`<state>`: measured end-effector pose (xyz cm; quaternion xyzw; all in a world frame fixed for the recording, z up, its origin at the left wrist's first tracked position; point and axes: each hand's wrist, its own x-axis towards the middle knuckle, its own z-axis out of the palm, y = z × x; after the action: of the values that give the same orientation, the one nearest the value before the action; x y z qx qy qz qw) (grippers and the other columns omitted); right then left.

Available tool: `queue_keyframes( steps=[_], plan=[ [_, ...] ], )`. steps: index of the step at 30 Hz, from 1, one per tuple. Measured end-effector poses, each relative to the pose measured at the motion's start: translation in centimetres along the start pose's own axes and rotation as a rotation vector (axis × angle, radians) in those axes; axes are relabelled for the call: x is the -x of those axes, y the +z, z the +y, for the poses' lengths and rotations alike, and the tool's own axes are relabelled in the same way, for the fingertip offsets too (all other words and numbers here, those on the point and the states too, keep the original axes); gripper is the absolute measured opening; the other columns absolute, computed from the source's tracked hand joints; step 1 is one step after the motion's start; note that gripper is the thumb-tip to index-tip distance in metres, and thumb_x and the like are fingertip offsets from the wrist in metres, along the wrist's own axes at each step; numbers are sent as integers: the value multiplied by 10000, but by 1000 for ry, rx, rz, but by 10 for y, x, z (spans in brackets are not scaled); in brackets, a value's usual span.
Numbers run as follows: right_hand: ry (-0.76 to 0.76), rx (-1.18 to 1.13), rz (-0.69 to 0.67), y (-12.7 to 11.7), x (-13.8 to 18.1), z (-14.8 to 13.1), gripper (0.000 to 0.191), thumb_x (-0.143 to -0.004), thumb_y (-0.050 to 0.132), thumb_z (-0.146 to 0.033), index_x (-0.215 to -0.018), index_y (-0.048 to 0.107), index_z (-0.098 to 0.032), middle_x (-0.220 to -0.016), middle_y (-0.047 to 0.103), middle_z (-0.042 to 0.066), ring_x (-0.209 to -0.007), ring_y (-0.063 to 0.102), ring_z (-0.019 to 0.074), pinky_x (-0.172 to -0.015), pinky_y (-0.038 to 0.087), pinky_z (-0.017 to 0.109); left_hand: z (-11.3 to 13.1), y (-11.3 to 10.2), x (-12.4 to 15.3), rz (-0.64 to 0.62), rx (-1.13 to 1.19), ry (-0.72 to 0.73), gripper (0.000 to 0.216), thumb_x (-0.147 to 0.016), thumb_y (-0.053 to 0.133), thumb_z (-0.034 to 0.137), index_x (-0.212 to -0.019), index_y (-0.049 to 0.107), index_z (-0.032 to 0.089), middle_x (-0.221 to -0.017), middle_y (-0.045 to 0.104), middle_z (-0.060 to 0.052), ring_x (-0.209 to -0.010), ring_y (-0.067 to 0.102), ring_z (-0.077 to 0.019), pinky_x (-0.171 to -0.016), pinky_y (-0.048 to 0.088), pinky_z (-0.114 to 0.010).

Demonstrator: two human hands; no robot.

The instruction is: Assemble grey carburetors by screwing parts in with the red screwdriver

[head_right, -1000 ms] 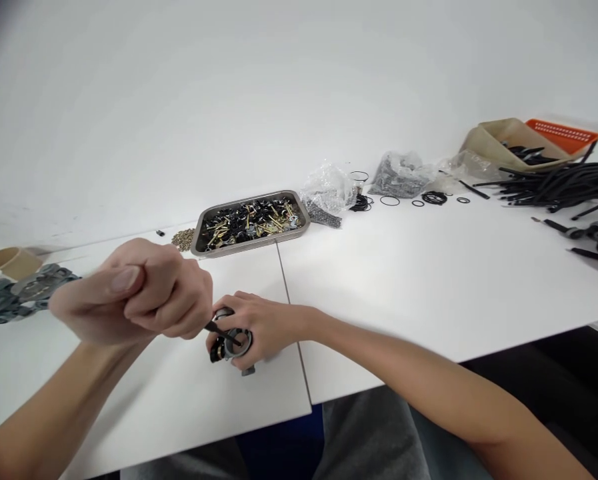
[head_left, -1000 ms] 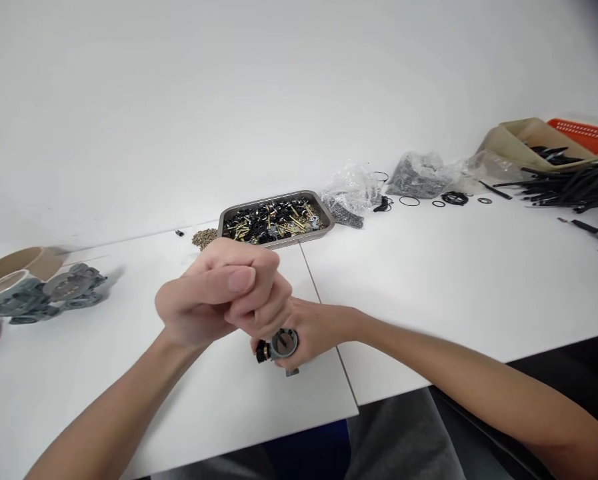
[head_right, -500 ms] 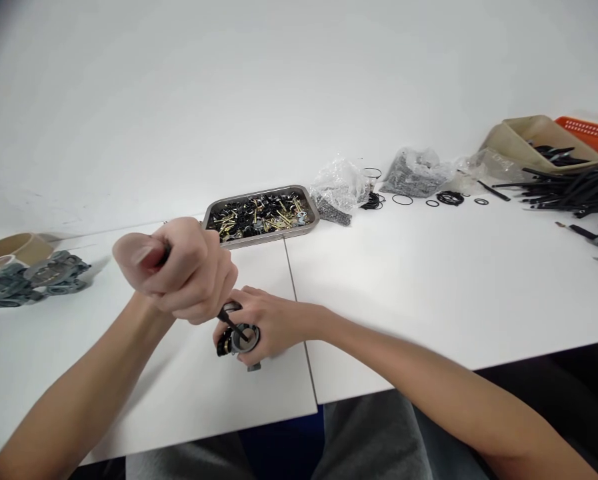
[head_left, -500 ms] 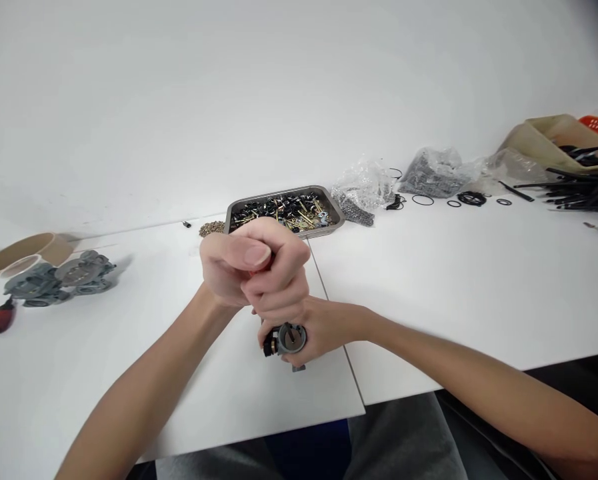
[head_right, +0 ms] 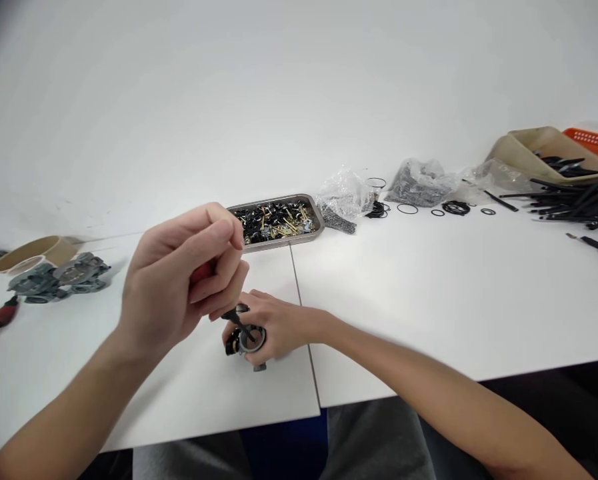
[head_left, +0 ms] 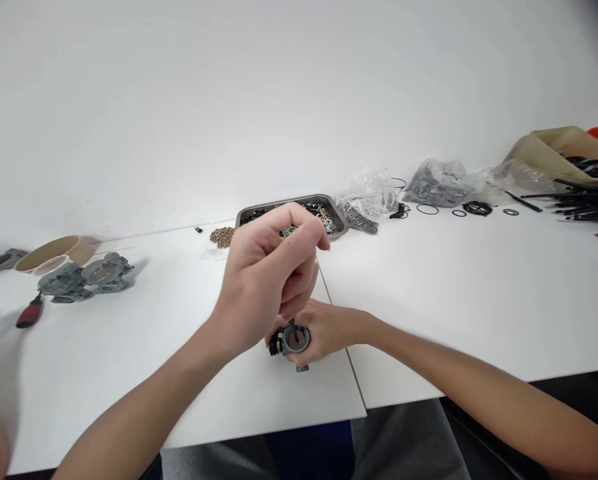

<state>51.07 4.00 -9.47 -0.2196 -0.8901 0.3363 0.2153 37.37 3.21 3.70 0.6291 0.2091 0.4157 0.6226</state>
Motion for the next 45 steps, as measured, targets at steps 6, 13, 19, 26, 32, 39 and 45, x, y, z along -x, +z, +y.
queue_keyframes(
  steps=[6,13,19,26,32,39,45],
  plan=[
    [13,5,-13,1,0,1,330,-762,670,-191,-1090,640,-202,-1115,554,67,-1046,495,201,-908,455,327,-6,-3,-4,-115,49,56,212,-908,531,306,-746,482,178,-402,295,95,-316,212,-30,-318,206,-146],
    [26,-1,-17,-1,0,-1,360,-761,670,-194,-1120,636,-205,-1122,554,76,-1059,494,214,-893,465,331,-3,-9,1,-298,106,56,229,-937,469,257,-726,451,171,-432,299,81,-343,232,-31,-351,234,-161],
    [-6,16,-35,-2,0,-1,371,-782,648,-217,-1150,606,-191,-1195,518,89,-1098,480,216,-934,452,341,0,-18,-8,-604,219,-9,266,-929,433,236,-671,432,173,-440,275,71,-332,222,-34,-348,218,-175],
    [1,19,-38,-5,-1,-4,367,-766,661,-206,-1131,623,-202,-1201,513,84,-1178,446,233,-1015,404,366,-6,-29,-31,-913,298,-179,320,-862,559,322,-595,445,187,-367,268,62,-269,201,-38,-318,195,-202],
    [43,-37,-67,-8,-1,-9,347,-775,649,-168,-1120,620,-187,-1040,576,58,-1023,528,196,-903,459,306,-17,-26,-38,-835,314,-172,309,-839,579,341,-607,447,186,-365,252,72,-284,189,-38,-323,203,-199],
    [77,-21,-50,-8,-3,-11,366,-742,667,-148,-1101,636,-213,-993,569,45,-892,539,183,-807,463,302,-9,-11,-15,-234,65,28,235,-867,557,414,-831,528,184,-458,462,44,-402,436,-88,-406,372,-200],
    [64,4,-28,-5,-4,-10,322,-703,631,-97,-1011,640,-191,-880,596,34,-836,548,187,-729,470,287,-9,1,6,-4,129,18,223,-899,534,320,-740,463,180,-429,321,87,-357,222,-24,-348,205,-149]
  ],
)
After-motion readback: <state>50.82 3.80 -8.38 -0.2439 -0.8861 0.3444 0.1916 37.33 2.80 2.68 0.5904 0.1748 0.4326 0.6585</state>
